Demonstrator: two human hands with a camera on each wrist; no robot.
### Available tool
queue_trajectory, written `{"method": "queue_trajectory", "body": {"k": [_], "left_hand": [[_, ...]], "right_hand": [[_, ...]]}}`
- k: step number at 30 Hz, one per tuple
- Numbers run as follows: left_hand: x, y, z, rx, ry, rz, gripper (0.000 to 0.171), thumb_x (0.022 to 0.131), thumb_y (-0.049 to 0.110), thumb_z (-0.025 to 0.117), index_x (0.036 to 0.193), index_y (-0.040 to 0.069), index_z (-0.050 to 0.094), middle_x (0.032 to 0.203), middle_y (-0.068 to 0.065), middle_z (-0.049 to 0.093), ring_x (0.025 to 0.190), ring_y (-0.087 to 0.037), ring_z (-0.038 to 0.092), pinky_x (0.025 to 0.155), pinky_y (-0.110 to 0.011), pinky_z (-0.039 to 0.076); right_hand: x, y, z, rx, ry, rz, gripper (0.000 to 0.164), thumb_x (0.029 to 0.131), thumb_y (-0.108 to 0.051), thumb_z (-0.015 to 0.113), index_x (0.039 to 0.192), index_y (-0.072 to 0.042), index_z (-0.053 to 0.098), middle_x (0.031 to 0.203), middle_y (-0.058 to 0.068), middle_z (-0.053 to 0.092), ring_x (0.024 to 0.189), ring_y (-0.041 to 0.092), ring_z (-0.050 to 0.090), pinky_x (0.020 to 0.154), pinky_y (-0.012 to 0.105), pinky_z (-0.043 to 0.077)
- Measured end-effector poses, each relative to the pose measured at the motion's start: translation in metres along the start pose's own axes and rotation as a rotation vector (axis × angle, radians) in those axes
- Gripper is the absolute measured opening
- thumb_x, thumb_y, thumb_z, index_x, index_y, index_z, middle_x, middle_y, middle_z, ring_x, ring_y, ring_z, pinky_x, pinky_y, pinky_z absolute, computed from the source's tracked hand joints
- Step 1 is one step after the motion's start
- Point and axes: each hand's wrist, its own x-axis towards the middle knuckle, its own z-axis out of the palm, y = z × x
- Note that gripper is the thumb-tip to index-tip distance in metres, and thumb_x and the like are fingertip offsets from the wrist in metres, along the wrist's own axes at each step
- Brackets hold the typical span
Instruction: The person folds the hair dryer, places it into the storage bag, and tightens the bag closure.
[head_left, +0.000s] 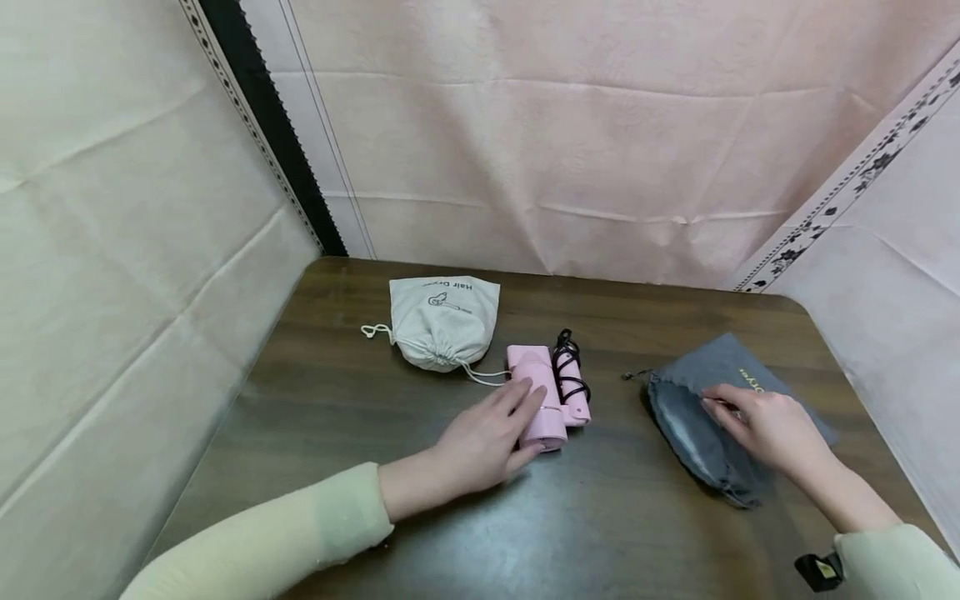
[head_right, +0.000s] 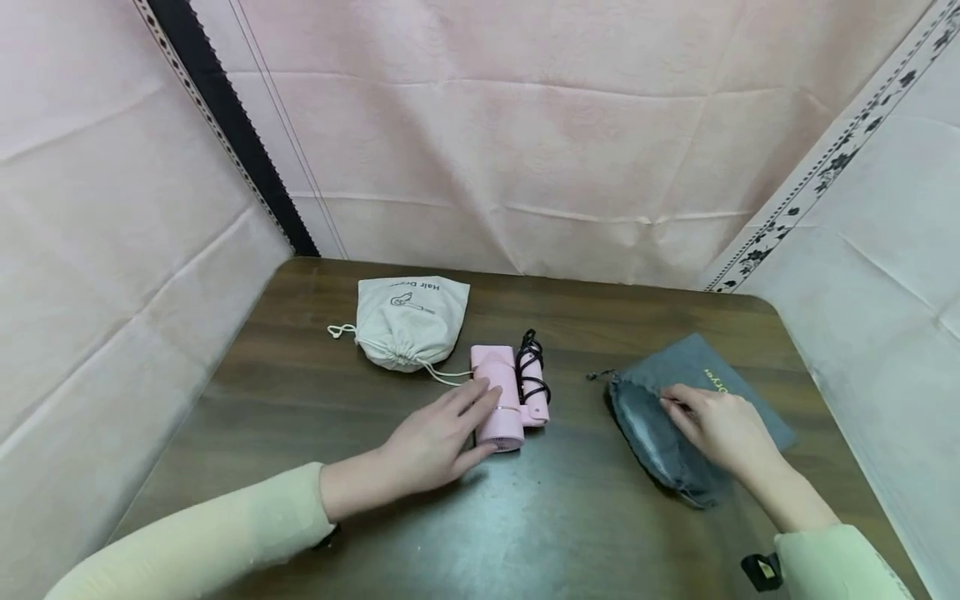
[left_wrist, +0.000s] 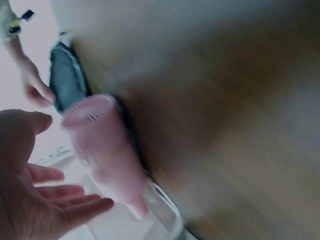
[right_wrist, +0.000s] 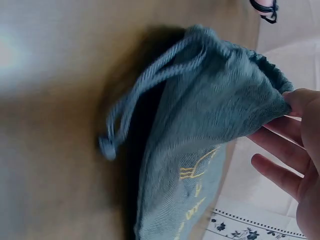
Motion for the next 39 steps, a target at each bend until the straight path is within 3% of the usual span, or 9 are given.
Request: {"method": "queue_trajectory", "body": {"k": [7,14,20,27,32,39], "left_hand": [[0.015,0.028,0.011,0.005,-0.047,-0.198,0.086,0.103,0.058,0.063,0.161,0.000,0.041,0.163,-0.028,0.043,0.150,-0.043,0.046,0.109,-0.052,0.053],[0.030,0.039,0.025,0.112,-0.052,-0.286,0.093,0.100,0.066,0.062,0.161,-0.002,0.040,0.162,-0.028,0.044,0.151,-0.042,0.044,0.099,-0.054,0.059],[0.037,0.038,0.031,0.187,-0.020,-0.273,0.095,0.099,0.067,0.062,0.159,-0.003,0.041,0.162,-0.028,0.044,0.151,-0.041,0.045,0.098,-0.052,0.060],[0.041,0.028,0.040,0.216,0.038,-0.222,0.100,0.095,0.067,0.069,0.158,-0.005,0.041,0.162,-0.029,0.043,0.149,-0.041,0.047,0.103,-0.051,0.057],[0.039,0.018,0.042,0.255,0.021,-0.194,0.100,0.094,0.064,0.072,0.162,-0.002,0.038,0.164,-0.027,0.042,0.147,-0.040,0.050,0.110,-0.048,0.053],[0.034,0.005,0.042,0.219,0.044,-0.133,0.094,0.094,0.051,0.077,0.161,-0.002,0.038,0.162,-0.028,0.043,0.142,-0.041,0.055,0.112,-0.044,0.052]], "right_hand": [[0.016,0.003,0.002,0.030,0.035,0.046,0.024,0.081,0.000,0.085,0.102,-0.010,0.080,0.082,0.003,0.078,0.054,0.008,0.059,0.050,0.038,0.049],[0.021,0.003,0.006,0.063,0.058,0.052,0.022,0.083,0.001,0.083,0.102,-0.010,0.080,0.083,0.006,0.078,0.060,0.021,0.069,0.053,0.043,0.054],[0.020,0.005,0.009,0.073,0.049,0.063,0.021,0.084,0.001,0.083,0.102,-0.011,0.080,0.082,0.004,0.078,0.061,0.019,0.069,0.053,0.040,0.053],[0.022,0.003,0.009,0.081,0.039,0.067,0.020,0.085,0.000,0.082,0.103,-0.010,0.080,0.085,0.004,0.079,0.063,0.020,0.070,0.057,0.044,0.055],[0.025,0.002,0.010,0.084,0.017,0.070,0.020,0.086,-0.001,0.082,0.104,-0.010,0.080,0.085,0.004,0.079,0.063,0.018,0.069,0.058,0.044,0.055],[0.024,0.003,0.012,0.090,-0.001,0.077,0.018,0.087,-0.002,0.082,0.103,-0.011,0.080,0.082,0.001,0.077,0.059,0.003,0.055,0.055,0.037,0.048]]}}
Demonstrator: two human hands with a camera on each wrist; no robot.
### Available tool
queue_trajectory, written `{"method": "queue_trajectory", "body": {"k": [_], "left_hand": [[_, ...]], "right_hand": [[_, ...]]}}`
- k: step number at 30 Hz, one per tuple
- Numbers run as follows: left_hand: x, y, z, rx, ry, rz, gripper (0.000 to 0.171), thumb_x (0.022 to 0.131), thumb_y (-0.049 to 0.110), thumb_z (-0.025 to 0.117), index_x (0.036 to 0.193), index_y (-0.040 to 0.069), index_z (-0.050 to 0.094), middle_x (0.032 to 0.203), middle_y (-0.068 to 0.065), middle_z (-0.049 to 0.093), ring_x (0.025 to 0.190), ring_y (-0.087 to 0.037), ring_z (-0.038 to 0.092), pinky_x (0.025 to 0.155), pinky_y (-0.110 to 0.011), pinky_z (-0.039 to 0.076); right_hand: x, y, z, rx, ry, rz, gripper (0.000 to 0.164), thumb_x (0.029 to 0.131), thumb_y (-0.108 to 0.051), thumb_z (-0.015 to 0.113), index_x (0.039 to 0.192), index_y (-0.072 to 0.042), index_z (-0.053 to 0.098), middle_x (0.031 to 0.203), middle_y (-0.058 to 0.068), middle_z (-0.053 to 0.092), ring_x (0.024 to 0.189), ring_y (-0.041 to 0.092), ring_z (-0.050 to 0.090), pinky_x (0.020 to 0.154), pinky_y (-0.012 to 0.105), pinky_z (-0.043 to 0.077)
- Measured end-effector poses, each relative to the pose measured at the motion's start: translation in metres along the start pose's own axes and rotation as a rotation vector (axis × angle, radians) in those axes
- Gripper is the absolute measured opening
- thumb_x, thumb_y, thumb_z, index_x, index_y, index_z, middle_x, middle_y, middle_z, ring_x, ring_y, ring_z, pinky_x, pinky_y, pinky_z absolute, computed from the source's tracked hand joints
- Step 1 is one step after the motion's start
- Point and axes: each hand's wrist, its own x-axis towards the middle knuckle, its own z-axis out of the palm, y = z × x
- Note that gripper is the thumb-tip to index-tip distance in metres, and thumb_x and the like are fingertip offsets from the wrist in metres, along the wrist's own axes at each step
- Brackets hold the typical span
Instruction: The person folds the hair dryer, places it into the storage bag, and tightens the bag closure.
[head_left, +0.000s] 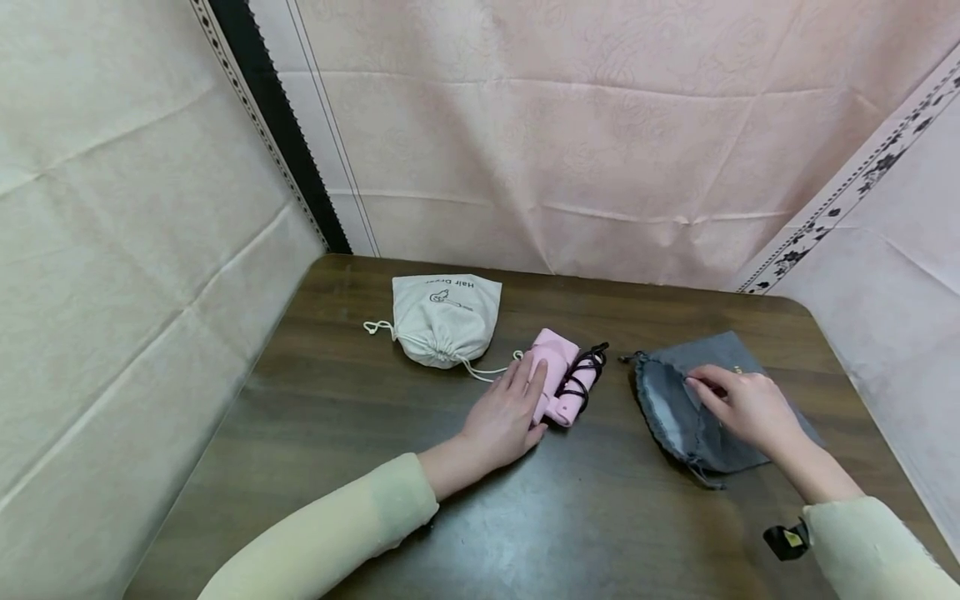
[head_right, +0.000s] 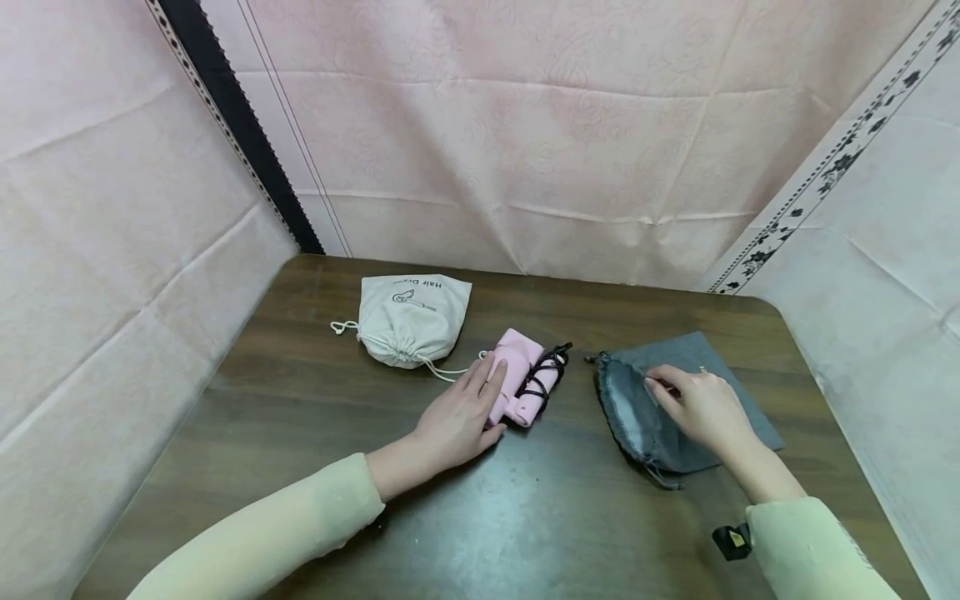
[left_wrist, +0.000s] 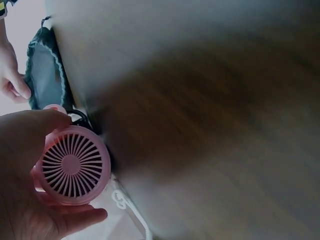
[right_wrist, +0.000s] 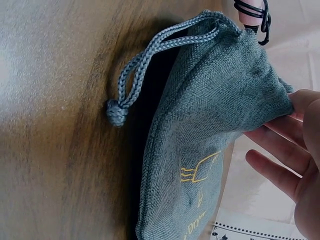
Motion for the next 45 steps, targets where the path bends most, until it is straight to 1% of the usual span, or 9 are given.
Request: {"method": "queue_trajectory", "body": {"k": [4,10,16,21,25,28,35,40,45], "left_hand": [[0.000,-0.004,0.001,-0.006,0.000,0.021,0.094,0.094,0.047,0.078,0.162,-0.003,0.035,0.163,-0.031,0.041,0.143,-0.042,0.054,0.115,-0.041,0.049],[0.001,-0.005,0.004,-0.001,0.008,0.035,0.094,0.095,0.047,0.079,0.163,-0.001,0.035,0.164,-0.030,0.040,0.144,-0.041,0.052,0.114,-0.040,0.049],[0.001,-0.012,0.005,0.032,0.109,0.134,0.077,0.097,0.039,0.076,0.158,0.002,0.047,0.159,-0.025,0.048,0.142,-0.041,0.054,0.117,-0.043,0.047],[0.002,-0.019,0.003,0.042,0.199,0.206,0.068,0.097,0.035,0.074,0.153,0.002,0.055,0.155,-0.023,0.055,0.138,-0.040,0.058,0.116,-0.043,0.048],[0.003,-0.024,-0.002,-0.012,0.252,0.228,0.064,0.094,0.030,0.076,0.148,0.001,0.059,0.150,-0.022,0.059,0.135,-0.038,0.061,0.116,-0.042,0.048],[0.004,-0.028,-0.007,-0.071,0.259,0.227,0.062,0.093,0.028,0.077,0.147,0.001,0.060,0.149,-0.021,0.061,0.134,-0.038,0.062,0.115,-0.042,0.049],[0.001,-0.035,-0.024,-0.198,0.282,0.220,0.060,0.094,0.026,0.079,0.146,0.002,0.061,0.149,-0.019,0.061,0.135,-0.037,0.061,0.115,-0.042,0.049],[-0.001,-0.034,-0.039,-0.263,0.313,0.257,0.061,0.095,0.026,0.079,0.148,0.003,0.059,0.152,-0.017,0.059,0.139,-0.033,0.058,0.118,-0.040,0.046],[0.000,-0.027,-0.050,-0.280,0.327,0.336,0.063,0.094,0.027,0.078,0.149,0.003,0.058,0.153,-0.017,0.058,0.140,-0.032,0.058,0.118,-0.040,0.046]], "right_hand": [[-0.001,0.001,0.001,0.003,-0.003,0.002,0.018,0.087,-0.002,0.082,0.103,-0.011,0.080,0.081,0.000,0.077,0.057,-0.002,0.050,0.057,0.038,0.048],[-0.002,0.001,0.002,0.009,-0.009,0.001,0.018,0.088,-0.002,0.082,0.103,-0.011,0.080,0.085,0.001,0.078,0.059,0.001,0.056,0.057,0.039,0.051],[-0.002,0.001,0.004,0.010,-0.001,-0.006,0.018,0.087,-0.001,0.083,0.102,-0.011,0.080,0.085,0.001,0.078,0.058,-0.002,0.054,0.062,0.048,0.054],[0.000,0.001,0.004,0.014,0.003,-0.013,0.018,0.087,-0.001,0.083,0.102,-0.010,0.080,0.085,0.002,0.078,0.058,-0.002,0.053,0.058,0.041,0.051],[0.002,0.002,0.003,0.023,-0.004,-0.004,0.017,0.088,-0.001,0.082,0.102,-0.009,0.080,0.083,0.002,0.077,0.055,-0.004,0.046,0.053,0.033,0.044],[0.003,0.003,0.002,0.024,-0.003,-0.006,0.017,0.088,0.000,0.081,0.103,-0.008,0.080,0.082,0.003,0.077,0.054,-0.005,0.044,0.051,0.030,0.042],[0.015,0.004,-0.003,0.009,0.005,-0.007,0.016,0.089,-0.001,0.080,0.104,-0.007,0.079,0.086,0.006,0.079,0.056,0.002,0.055,0.053,0.034,0.048],[0.026,0.002,-0.007,0.004,0.014,-0.022,0.016,0.089,0.000,0.080,0.104,-0.007,0.079,0.087,0.008,0.079,0.057,0.006,0.060,0.053,0.035,0.050],[0.036,-0.004,-0.009,-0.002,0.036,-0.051,0.018,0.088,0.001,0.080,0.105,-0.006,0.079,0.086,0.008,0.079,0.056,0.009,0.062,0.053,0.037,0.050]]}}
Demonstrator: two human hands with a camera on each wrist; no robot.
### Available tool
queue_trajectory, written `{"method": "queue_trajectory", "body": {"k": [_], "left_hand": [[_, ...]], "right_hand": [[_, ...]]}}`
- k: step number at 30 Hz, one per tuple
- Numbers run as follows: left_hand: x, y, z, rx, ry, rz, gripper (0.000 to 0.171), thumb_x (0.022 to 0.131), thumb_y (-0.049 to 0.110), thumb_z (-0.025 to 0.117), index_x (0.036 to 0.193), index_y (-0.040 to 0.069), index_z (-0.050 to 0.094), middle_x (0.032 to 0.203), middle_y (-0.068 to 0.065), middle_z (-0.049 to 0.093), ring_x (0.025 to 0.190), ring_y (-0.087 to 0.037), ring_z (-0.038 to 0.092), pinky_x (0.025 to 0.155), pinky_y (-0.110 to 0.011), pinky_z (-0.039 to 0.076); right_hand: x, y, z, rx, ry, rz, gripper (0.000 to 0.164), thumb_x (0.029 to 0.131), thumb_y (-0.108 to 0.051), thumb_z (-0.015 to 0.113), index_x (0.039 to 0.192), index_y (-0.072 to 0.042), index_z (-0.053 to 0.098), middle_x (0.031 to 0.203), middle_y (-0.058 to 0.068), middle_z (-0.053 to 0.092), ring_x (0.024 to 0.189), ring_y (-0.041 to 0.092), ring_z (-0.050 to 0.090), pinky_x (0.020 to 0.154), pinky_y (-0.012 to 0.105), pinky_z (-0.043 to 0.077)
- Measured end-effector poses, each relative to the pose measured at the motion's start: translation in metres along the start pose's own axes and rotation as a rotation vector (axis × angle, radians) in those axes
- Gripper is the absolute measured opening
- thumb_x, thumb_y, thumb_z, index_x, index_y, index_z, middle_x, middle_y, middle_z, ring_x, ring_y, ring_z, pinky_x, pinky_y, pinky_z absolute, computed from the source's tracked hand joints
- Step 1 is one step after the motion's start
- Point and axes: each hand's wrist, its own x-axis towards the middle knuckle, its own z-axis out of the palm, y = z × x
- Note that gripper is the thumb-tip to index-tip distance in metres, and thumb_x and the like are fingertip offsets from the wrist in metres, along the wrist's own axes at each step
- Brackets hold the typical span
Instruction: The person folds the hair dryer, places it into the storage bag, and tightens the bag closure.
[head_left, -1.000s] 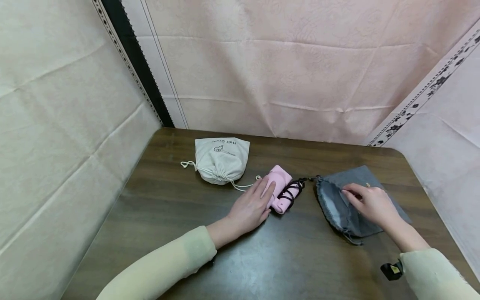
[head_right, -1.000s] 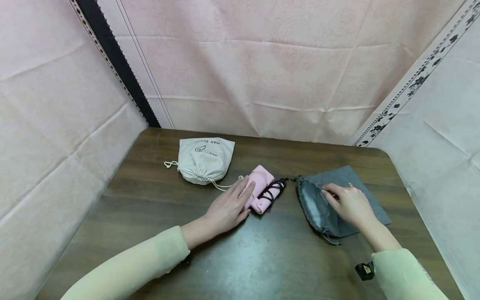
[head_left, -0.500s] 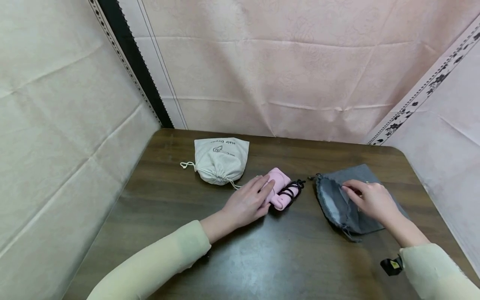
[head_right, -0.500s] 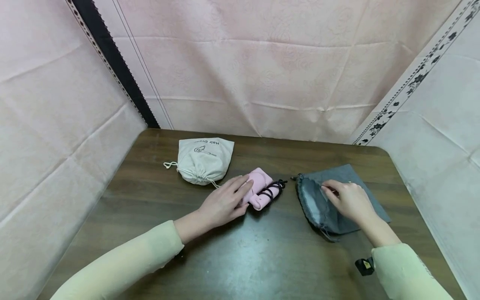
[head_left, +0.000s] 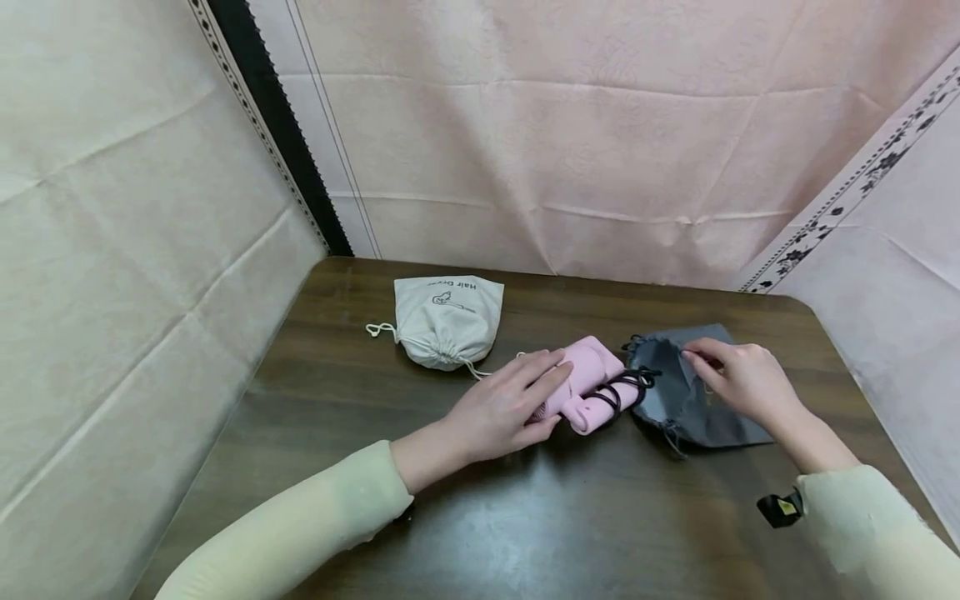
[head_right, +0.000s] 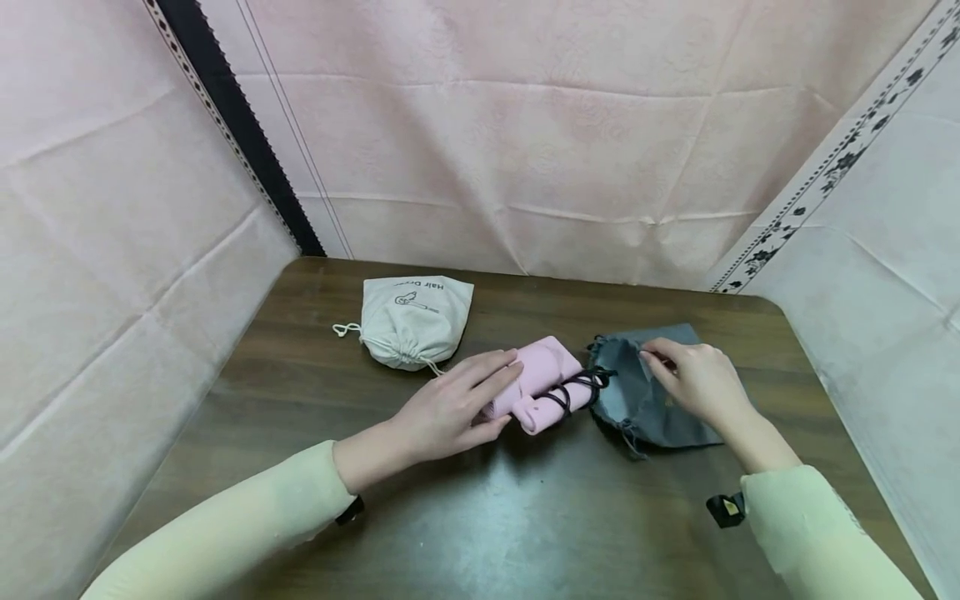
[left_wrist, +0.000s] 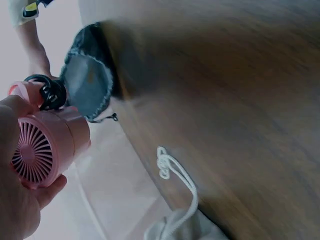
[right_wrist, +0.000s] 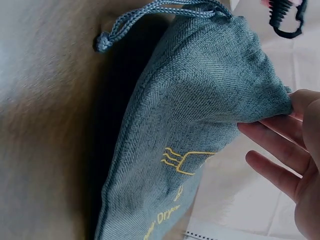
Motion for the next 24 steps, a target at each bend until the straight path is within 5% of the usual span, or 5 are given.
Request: {"method": "queue_trajectory", "body": {"k": [9,24], "left_hand": [[0.008,0.009,0.008,-0.007,-0.028,0.108,0.063,0.096,0.030,0.076,0.150,0.001,0.058,0.152,-0.017,0.059,0.139,-0.032,0.058,0.122,-0.035,0.041],[0.016,0.008,0.028,0.040,-0.094,0.265,0.062,0.099,0.032,0.072,0.150,0.001,0.057,0.155,-0.017,0.057,0.143,-0.033,0.055,0.125,-0.035,0.035]], "right_hand": [[0.013,-0.015,0.000,0.006,0.036,-0.039,0.020,0.086,0.000,0.082,0.104,-0.008,0.080,0.089,0.008,0.080,0.063,0.023,0.072,0.057,0.047,0.055],[0.014,-0.024,0.004,-0.010,0.002,-0.085,0.018,0.084,-0.005,0.084,0.101,-0.011,0.080,0.087,0.005,0.080,0.064,0.025,0.072,0.060,0.053,0.056]]}}
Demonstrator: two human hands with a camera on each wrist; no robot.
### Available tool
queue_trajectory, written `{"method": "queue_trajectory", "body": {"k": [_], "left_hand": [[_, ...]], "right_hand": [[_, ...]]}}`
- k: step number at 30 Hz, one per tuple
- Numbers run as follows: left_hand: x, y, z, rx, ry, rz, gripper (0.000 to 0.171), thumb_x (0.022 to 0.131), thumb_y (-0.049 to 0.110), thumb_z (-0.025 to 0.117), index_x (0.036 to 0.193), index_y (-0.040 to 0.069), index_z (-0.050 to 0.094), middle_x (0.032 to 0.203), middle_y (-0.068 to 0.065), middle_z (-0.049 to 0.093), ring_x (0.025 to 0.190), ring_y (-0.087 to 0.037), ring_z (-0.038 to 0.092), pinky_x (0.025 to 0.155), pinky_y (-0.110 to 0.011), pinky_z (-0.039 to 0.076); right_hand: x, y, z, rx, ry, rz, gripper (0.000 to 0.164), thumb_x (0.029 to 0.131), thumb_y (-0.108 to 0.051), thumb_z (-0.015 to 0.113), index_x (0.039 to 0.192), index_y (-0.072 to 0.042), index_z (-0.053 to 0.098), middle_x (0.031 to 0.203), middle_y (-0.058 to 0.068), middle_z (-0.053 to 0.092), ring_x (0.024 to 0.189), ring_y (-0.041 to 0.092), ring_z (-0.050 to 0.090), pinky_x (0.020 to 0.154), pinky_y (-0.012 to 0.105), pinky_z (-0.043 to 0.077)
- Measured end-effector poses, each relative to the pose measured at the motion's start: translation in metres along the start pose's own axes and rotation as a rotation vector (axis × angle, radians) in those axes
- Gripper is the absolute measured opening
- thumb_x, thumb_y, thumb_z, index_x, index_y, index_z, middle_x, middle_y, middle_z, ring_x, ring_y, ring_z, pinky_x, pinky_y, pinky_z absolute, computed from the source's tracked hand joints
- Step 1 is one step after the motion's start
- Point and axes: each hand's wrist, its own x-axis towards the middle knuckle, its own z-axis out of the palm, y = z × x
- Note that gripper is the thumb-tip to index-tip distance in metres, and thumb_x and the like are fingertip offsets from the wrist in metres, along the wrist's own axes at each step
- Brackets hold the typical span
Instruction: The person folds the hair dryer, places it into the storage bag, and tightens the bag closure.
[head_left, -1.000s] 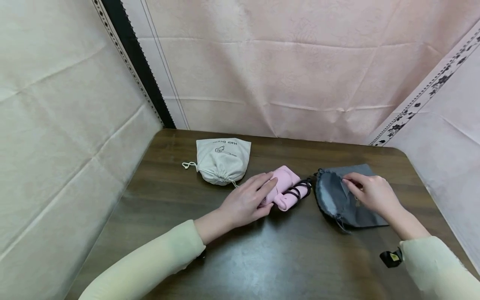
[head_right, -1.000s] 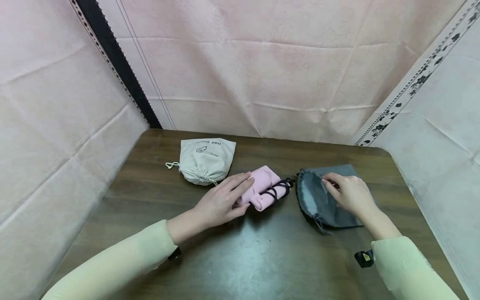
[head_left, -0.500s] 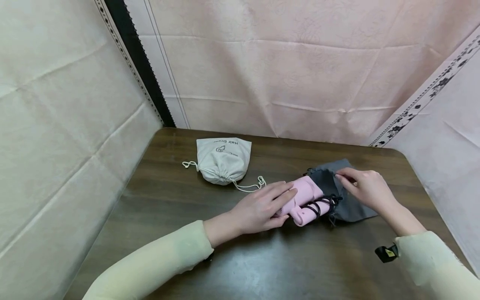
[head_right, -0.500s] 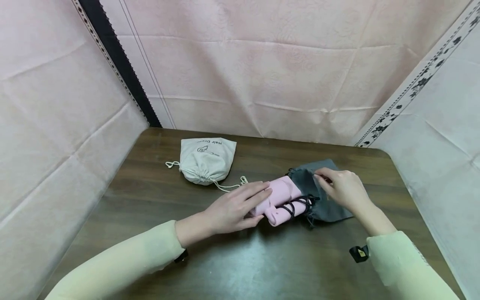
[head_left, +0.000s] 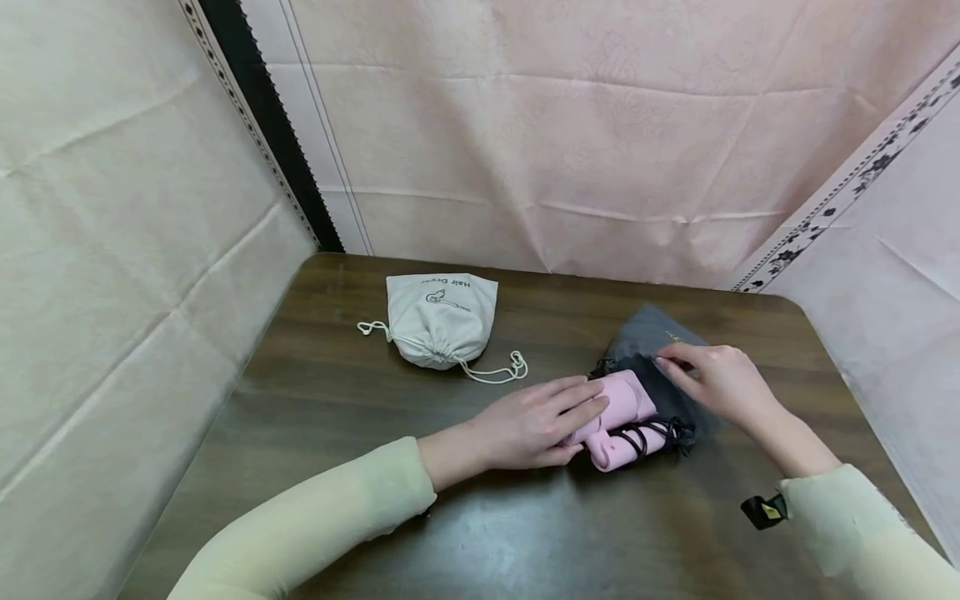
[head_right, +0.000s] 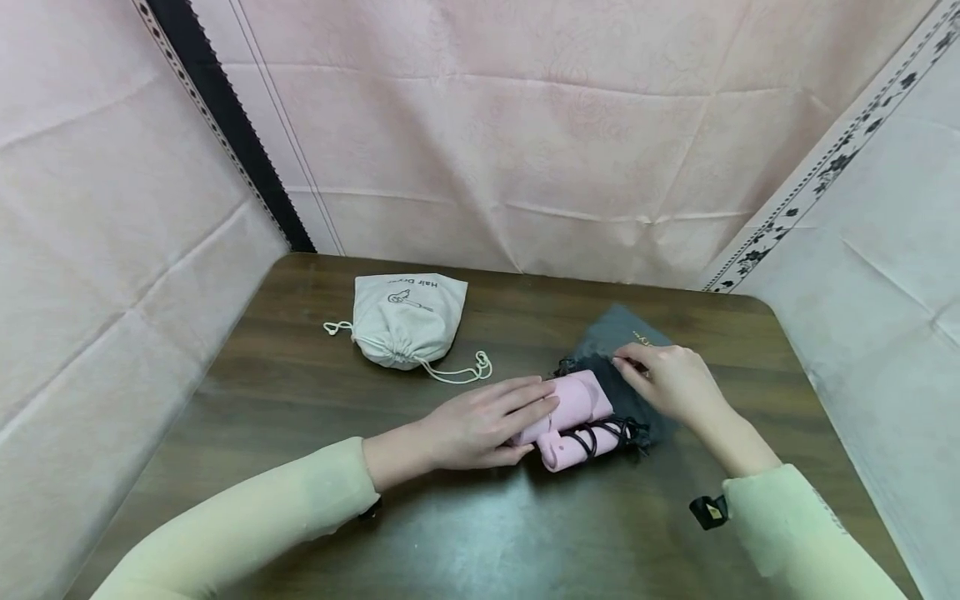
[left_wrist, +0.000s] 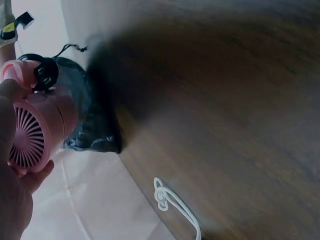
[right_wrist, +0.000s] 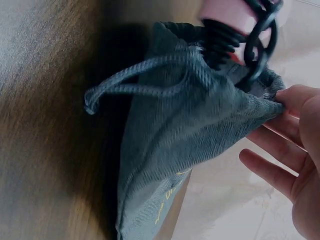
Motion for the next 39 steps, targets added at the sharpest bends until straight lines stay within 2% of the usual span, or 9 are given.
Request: {"method": "queue_trajectory", "body": {"k": [3,7,12,16,20,27,32,39], "left_hand": [[0.000,-0.001,0.005,0.028,0.022,-0.002,0.062,0.099,0.033,0.072,0.149,0.000,0.058,0.154,-0.018,0.058,0.142,-0.033,0.056,0.124,-0.035,0.037],[0.000,-0.005,0.010,0.050,0.067,-0.040,0.061,0.097,0.033,0.074,0.148,0.000,0.060,0.151,-0.018,0.060,0.138,-0.033,0.060,0.121,-0.036,0.041],[-0.001,-0.010,0.013,0.076,0.070,-0.058,0.061,0.098,0.034,0.073,0.147,0.001,0.060,0.151,-0.018,0.060,0.137,-0.033,0.060,0.120,-0.037,0.043],[0.002,-0.011,0.015,0.109,0.048,-0.046,0.060,0.098,0.033,0.072,0.147,0.001,0.061,0.151,-0.018,0.060,0.140,-0.033,0.058,0.121,-0.037,0.042],[0.007,-0.010,0.017,0.180,0.045,-0.020,0.058,0.099,0.034,0.070,0.146,0.001,0.062,0.150,-0.017,0.062,0.141,-0.033,0.058,0.122,-0.037,0.040],[0.016,-0.007,0.025,0.272,0.091,0.025,0.052,0.099,0.032,0.067,0.142,0.002,0.065,0.144,-0.016,0.065,0.138,-0.032,0.060,0.121,-0.038,0.043],[0.021,-0.005,0.032,0.328,0.145,0.022,0.047,0.100,0.029,0.065,0.139,0.003,0.067,0.141,-0.015,0.067,0.133,-0.033,0.064,0.115,-0.039,0.049],[0.024,-0.005,0.037,0.379,0.152,0.014,0.046,0.101,0.026,0.060,0.140,0.004,0.067,0.142,-0.015,0.067,0.132,-0.033,0.064,0.113,-0.039,0.051]], "right_hand": [[-0.001,0.001,0.002,-0.012,-0.002,-0.017,0.016,0.085,-0.007,0.084,0.100,-0.012,0.080,0.086,0.004,0.079,0.064,0.027,0.072,0.059,0.055,0.055],[-0.003,0.000,0.001,-0.031,0.009,-0.058,0.019,0.081,-0.006,0.085,0.099,-0.010,0.079,0.086,0.006,0.080,0.065,0.029,0.074,0.058,0.056,0.056],[-0.008,-0.001,0.001,-0.058,-0.014,-0.084,0.021,0.079,-0.004,0.085,0.098,-0.010,0.078,0.084,0.006,0.079,0.064,0.027,0.073,0.056,0.055,0.055],[-0.008,-0.005,0.001,-0.058,-0.009,-0.096,0.021,0.078,-0.005,0.086,0.096,-0.012,0.078,0.081,0.003,0.078,0.060,0.023,0.071,0.055,0.053,0.055],[-0.005,-0.009,0.000,-0.039,0.015,-0.128,0.019,0.079,-0.005,0.084,0.095,-0.013,0.077,0.078,-0.002,0.076,0.057,0.018,0.068,0.053,0.049,0.054],[-0.001,-0.012,0.000,-0.023,0.035,-0.144,0.019,0.078,-0.004,0.083,0.094,-0.013,0.076,0.075,-0.005,0.074,0.055,0.013,0.064,0.052,0.046,0.053],[0.003,-0.018,0.000,-0.001,0.057,-0.158,0.019,0.079,-0.004,0.083,0.094,-0.013,0.076,0.074,-0.005,0.073,0.054,0.011,0.062,0.051,0.044,0.052],[0.010,-0.025,0.000,0.056,0.060,-0.144,0.018,0.083,-0.003,0.083,0.096,-0.013,0.077,0.075,-0.008,0.073,0.056,0.004,0.058,0.051,0.037,0.051]]}}
